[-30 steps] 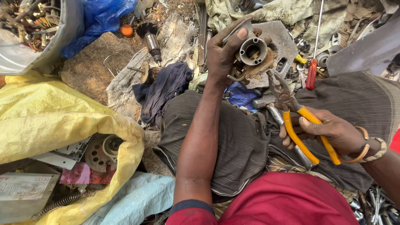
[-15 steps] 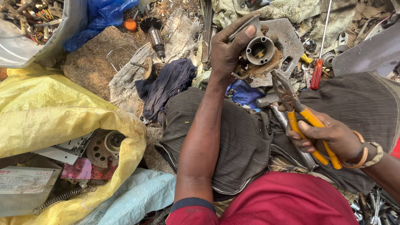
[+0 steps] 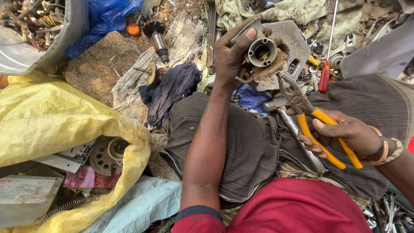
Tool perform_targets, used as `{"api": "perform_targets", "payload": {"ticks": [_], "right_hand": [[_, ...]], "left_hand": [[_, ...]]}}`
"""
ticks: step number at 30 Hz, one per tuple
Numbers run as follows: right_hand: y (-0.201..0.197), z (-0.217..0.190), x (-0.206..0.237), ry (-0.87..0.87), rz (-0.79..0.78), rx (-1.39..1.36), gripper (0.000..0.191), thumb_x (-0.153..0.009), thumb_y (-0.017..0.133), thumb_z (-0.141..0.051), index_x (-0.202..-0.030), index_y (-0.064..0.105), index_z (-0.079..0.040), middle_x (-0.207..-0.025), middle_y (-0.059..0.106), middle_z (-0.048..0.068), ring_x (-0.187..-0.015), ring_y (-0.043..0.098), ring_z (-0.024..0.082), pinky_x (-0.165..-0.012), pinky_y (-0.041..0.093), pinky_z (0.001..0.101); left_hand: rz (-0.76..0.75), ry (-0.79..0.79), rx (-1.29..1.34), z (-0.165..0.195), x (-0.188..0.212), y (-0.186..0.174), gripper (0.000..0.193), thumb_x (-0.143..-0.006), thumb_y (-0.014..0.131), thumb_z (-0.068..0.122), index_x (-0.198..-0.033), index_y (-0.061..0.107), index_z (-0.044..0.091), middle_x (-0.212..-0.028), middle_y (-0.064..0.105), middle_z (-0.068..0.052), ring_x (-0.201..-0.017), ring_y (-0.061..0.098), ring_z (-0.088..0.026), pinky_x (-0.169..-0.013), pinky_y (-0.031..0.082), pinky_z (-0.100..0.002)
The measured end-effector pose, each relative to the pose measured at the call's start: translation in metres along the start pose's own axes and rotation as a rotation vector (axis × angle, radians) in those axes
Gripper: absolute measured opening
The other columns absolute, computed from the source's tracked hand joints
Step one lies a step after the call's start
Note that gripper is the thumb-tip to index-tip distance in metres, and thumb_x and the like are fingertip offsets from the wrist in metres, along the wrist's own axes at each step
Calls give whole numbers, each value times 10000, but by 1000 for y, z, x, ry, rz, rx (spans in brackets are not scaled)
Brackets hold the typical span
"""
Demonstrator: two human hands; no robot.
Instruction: The person is repairing a metal part, possibly a carburetor, using a hammer, screwdriver, and pliers. They are sitting on the ground surrounded by various tools and scrap materials.
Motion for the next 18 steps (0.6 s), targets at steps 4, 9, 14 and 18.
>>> {"api": "perform_targets", "payload": {"ticks": [4, 9, 14, 18], "right_hand": [[11, -54, 8, -517, 606, 1590, 631, -1001, 581, -378, -1524, 449, -50, -1229, 615, 178, -905, 652, 261, -711, 562, 404], [-10, -48, -7, -464, 401, 1254, 628, -1021, 567, -385, -1516, 420, -29, -1155, 615, 145, -953, 606, 293, -827, 519, 407], [-24, 1, -8, -28, 57, 143, 432, -1047, 598, -346, -1207, 559, 54, -920, 658, 147, -747, 665, 271, -688, 600, 411], [-29, -19, -8, -142, 452, 955, 451, -1011, 600, -356, -1317, 525, -34, -976, 596, 102, -776, 618, 219, -701, 555, 375]], "left_hand": [[19, 93, -207, 13, 4, 2, 630, -913, 838, 417, -1345, 678, -13, -1196, 759, -221, -1048, 779, -266, -915, 686, -386], [136, 74, -351, 7, 1, -9, 630, -863, 803, 460, -1309, 703, 26, -1163, 762, -198, -959, 792, -240, -798, 704, -350], [70, 77, -186, 6, -4, -7, 626, -904, 830, 437, -1328, 692, -2, -1174, 760, -211, -996, 779, -244, -869, 682, -358], [43, 90, -227, 12, 1, -4, 642, -908, 819, 458, -1338, 681, 2, -1143, 775, -198, -1002, 786, -229, -880, 686, -345]]}}
Point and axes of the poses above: each hand's wrist, its own x-axis away from the middle knuckle, its own y-axis out of the palm, z = x × y, the point moved 9 cm from there along -x, towards the middle knuckle
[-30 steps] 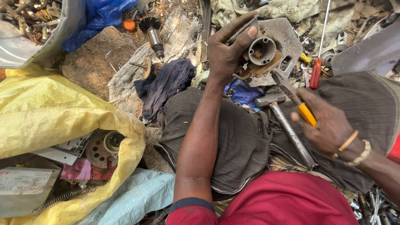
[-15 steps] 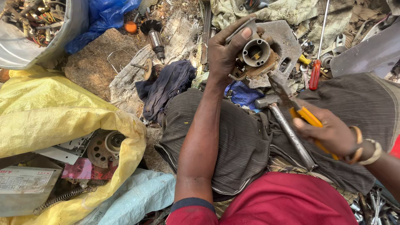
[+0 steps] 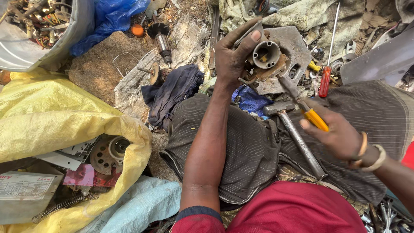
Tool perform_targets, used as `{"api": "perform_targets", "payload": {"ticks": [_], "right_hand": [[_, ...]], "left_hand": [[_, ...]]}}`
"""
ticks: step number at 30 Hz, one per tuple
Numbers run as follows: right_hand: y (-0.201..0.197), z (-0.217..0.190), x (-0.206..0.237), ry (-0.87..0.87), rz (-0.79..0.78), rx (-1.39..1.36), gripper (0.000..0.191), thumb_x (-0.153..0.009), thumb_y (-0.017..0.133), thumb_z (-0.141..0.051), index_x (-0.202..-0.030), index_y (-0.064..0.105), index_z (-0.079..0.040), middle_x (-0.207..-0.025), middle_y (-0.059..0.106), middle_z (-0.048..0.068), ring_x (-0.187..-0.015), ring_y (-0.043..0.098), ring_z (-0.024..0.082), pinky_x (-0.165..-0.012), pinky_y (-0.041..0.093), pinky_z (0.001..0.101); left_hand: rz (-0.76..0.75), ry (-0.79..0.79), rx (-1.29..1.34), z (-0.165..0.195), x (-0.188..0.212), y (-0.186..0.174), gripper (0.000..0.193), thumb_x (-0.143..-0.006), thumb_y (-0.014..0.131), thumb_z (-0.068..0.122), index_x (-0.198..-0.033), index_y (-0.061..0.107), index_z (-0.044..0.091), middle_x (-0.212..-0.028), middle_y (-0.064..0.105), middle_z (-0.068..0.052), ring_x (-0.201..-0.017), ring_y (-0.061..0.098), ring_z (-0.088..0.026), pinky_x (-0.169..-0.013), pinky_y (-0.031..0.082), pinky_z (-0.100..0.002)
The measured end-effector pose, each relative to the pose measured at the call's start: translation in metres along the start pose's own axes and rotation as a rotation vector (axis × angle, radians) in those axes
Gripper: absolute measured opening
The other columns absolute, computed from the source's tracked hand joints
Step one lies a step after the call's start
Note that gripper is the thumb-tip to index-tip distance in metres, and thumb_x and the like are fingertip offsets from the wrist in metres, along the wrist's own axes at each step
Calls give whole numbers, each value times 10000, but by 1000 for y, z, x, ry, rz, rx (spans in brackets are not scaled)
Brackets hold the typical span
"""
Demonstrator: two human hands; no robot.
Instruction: The person is repairing a metal part, possibly a carburetor, using a hammer, screwdriver, and pliers. They are sitting on the ground surrounded by various tools and scrap materials.
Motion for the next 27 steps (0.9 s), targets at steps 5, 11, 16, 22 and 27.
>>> {"api": "perform_targets", "payload": {"ticks": [5, 11, 16, 22, 27], "right_hand": [[-16, -24, -7, -77, 176, 230, 576, -958, 623, -397, -1434, 537, -84, -992, 629, 143, -785, 630, 240, -700, 556, 408], [6, -10, -1, 75, -139, -456, 580, -981, 644, -349, -1508, 528, -138, -968, 628, 143, -741, 612, 205, -634, 534, 384], [-27, -32, -5, -38, 346, 605, 594, -967, 619, -373, -1493, 497, -123, -957, 606, 103, -732, 582, 208, -675, 527, 378], [16, -31, -3, 100, -291, -738, 496, -955, 616, -405, -1365, 629, -126, -806, 623, 107, -628, 583, 182, -550, 525, 357], [-28, -33, -10, 42, 278, 700, 601, -967, 618, -417, -1489, 518, -137, -943, 589, 85, -737, 597, 192, -656, 545, 348]], "left_hand": [[115, 25, -148, -1, -2, -5, 671, -877, 803, 505, -1320, 691, 13, -1127, 779, -161, -978, 797, -204, -826, 698, -320], [65, -17, -3, -11, -5, -4, 675, -885, 838, 494, -1322, 701, -2, -1137, 772, -188, -978, 783, -221, -852, 681, -325], [114, 12, -204, -9, -2, -5, 626, -880, 795, 497, -1307, 717, 46, -1108, 794, -144, -931, 795, -188, -779, 694, -301], [77, 5, -46, -11, -9, -7, 625, -894, 829, 478, -1316, 707, 34, -1137, 778, -157, -963, 784, -188, -832, 677, -319], [128, 1, -207, -15, -4, -10, 617, -870, 795, 485, -1301, 722, 49, -1094, 795, -129, -849, 766, -162, -701, 665, -300]]}}
Point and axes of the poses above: each hand's wrist, its own x-axis away from the middle knuckle, its own y-axis out of the palm, z = x × y, the point moved 9 cm from there along -x, towards the middle knuckle
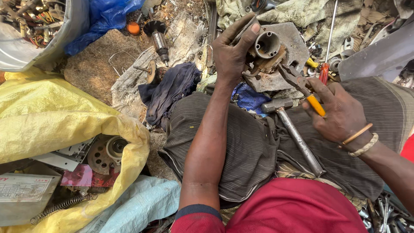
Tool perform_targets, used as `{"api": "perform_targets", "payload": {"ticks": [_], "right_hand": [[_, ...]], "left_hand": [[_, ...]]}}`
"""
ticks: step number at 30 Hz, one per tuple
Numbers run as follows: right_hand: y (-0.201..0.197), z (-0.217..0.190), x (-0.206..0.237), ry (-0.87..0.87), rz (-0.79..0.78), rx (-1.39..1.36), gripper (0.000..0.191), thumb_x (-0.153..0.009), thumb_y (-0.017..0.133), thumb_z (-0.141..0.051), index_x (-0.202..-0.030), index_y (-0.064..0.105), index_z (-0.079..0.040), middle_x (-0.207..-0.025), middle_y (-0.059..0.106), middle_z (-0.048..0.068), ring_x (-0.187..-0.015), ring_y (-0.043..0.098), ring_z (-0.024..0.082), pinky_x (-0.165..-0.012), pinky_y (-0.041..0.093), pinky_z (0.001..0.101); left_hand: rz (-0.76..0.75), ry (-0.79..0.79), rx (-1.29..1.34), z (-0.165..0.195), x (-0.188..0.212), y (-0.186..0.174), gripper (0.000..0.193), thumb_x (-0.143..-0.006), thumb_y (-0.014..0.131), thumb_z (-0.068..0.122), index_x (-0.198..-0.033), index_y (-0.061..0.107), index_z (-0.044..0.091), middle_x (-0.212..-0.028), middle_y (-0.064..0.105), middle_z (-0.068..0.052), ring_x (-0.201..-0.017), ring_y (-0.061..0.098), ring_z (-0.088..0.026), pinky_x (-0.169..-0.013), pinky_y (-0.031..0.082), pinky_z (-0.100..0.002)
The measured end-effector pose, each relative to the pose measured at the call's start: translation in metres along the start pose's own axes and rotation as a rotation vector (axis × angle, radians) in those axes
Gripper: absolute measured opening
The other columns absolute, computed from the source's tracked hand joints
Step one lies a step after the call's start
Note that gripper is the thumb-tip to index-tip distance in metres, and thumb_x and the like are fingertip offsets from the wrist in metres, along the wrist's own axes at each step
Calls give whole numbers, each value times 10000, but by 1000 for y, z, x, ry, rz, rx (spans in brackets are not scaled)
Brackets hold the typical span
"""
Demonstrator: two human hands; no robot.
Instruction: The person is repairing a metal part, possibly a carburetor, using a hammer, screwdriver, and pliers. They are sitting on the ground surrounded by various tools and scrap materials.
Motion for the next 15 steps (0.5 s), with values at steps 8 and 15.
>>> {"api": "perform_targets", "payload": {"ticks": [8, 15], "right_hand": [[40, 13, 4, 27, -392, -764, 451, -1022, 628, -438, -1308, 596, -91, -971, 644, 109, -756, 616, 185, -661, 549, 353], [5, -11, -7, -209, -189, -817, 462, -1020, 615, -443, -1287, 633, -67, -1073, 701, 152, -895, 695, 239, -743, 582, 393]], "left_hand": [[-27, -6, 151, -4, -6, -1, 643, -881, 826, 504, -1306, 706, 37, -1096, 781, -149, -951, 784, -191, -825, 694, -334], [14, 27, 54, -6, -4, -5, 663, -889, 797, 559, -1314, 710, 57, -1118, 784, -146, -980, 787, -194, -835, 694, -341]]}}
Point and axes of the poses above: each hand's wrist, its own x-axis away from the middle knuckle, its own y-axis out of the palm, z = x × y, the point moved 9 cm from there along -x, towards the middle knuckle
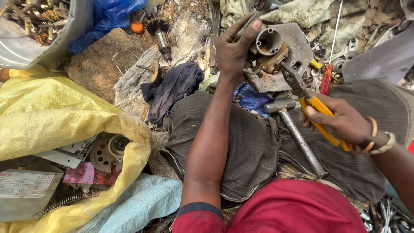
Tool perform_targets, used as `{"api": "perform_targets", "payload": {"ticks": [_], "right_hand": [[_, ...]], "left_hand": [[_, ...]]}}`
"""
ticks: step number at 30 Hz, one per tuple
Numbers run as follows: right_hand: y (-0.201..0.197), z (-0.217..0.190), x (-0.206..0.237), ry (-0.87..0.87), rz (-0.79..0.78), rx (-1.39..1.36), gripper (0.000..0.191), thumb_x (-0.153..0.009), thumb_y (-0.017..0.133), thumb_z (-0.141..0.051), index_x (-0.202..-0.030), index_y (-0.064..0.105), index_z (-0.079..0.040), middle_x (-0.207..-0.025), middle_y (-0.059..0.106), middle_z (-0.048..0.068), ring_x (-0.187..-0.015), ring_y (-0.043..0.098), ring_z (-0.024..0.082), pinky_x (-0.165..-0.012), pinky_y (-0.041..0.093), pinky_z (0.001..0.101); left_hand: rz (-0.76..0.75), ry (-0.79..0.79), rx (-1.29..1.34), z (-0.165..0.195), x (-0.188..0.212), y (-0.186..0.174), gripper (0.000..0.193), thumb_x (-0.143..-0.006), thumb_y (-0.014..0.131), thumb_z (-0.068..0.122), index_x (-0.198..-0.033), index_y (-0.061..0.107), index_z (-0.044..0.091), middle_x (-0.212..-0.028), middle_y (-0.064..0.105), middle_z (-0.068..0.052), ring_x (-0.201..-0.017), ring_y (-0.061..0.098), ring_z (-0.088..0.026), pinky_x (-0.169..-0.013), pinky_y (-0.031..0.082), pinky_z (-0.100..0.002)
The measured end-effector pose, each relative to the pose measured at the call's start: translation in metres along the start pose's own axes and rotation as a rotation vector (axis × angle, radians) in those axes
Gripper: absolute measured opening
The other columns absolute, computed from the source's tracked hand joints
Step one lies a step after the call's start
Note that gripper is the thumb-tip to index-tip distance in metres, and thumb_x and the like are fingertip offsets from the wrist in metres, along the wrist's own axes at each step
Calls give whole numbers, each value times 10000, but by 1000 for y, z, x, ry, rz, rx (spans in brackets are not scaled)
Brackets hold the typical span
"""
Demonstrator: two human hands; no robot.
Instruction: The person is repairing a metal part, possibly a carburetor, using a hammer, screwdriver, and pliers. They are sitting on the ground surrounded by various tools and scrap materials.
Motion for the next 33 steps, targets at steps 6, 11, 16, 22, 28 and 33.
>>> {"api": "perform_targets", "payload": {"ticks": [6, 11, 16, 22, 28, 33], "right_hand": [[-17, 7, 7, 359, 135, 879, 599, -1020, 622, -442, -1581, 486, -287, -1060, 692, 94, -859, 671, 196, -757, 568, 344], [1, -12, -4, -145, 33, -85, 500, -973, 680, -346, -1374, 536, -84, -1053, 654, 137, -839, 608, 186, -715, 502, 369], [-23, 15, 1, 31, 368, 976, 581, -1015, 721, -370, -1535, 491, -249, -884, 562, 97, -682, 545, 220, -547, 488, 389], [-22, 44, -54, -24, 403, 884, 629, -1052, 715, -418, -1583, 477, -180, -962, 565, 157, -734, 546, 248, -595, 505, 397], [-5, -5, -69, -538, 645, 887, 583, -1038, 576, -539, -1374, 555, -63, -1135, 621, 222, -947, 645, 321, -739, 549, 430], [-4, -20, -103, -297, 451, 473, 391, -1183, 491, -372, -1070, 689, -54, -919, 655, 136, -785, 628, 261, -713, 509, 424]], "left_hand": [[25, -29, -77, -6, -4, -2, 652, -853, 780, 559, -1283, 725, 73, -1066, 790, -141, -889, 786, -192, -713, 692, -313], [54, -98, -11, -14, -6, -6, 658, -841, 788, 542, -1288, 718, 64, -1050, 773, -166, -894, 793, -211, -702, 706, -324], [96, -2, -48, -6, -1, -9, 671, -871, 786, 554, -1287, 709, 33, -1121, 766, -169, -968, 786, -230, -799, 704, -347], [424, -204, -121, -32, 4, -37, 735, -825, 747, 590, -1246, 725, -13, -1079, 745, -191, -970, 742, -296, -785, 659, -456], [400, -196, -77, -43, -2, -42, 823, -809, 760, 623, -1284, 660, -41, -1121, 706, -227, -1076, 718, -340, -861, 653, -482], [327, -146, -265, -34, 0, -30, 787, -849, 727, 618, -1292, 700, -31, -1150, 715, -209, -1079, 717, -307, -875, 632, -446]]}}
Point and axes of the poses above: each hand's wrist, its own x-axis away from the middle knuckle, its own y-axis out of the palm, z = x × y, the point moved 9 cm from there along -x, towards the middle knuckle
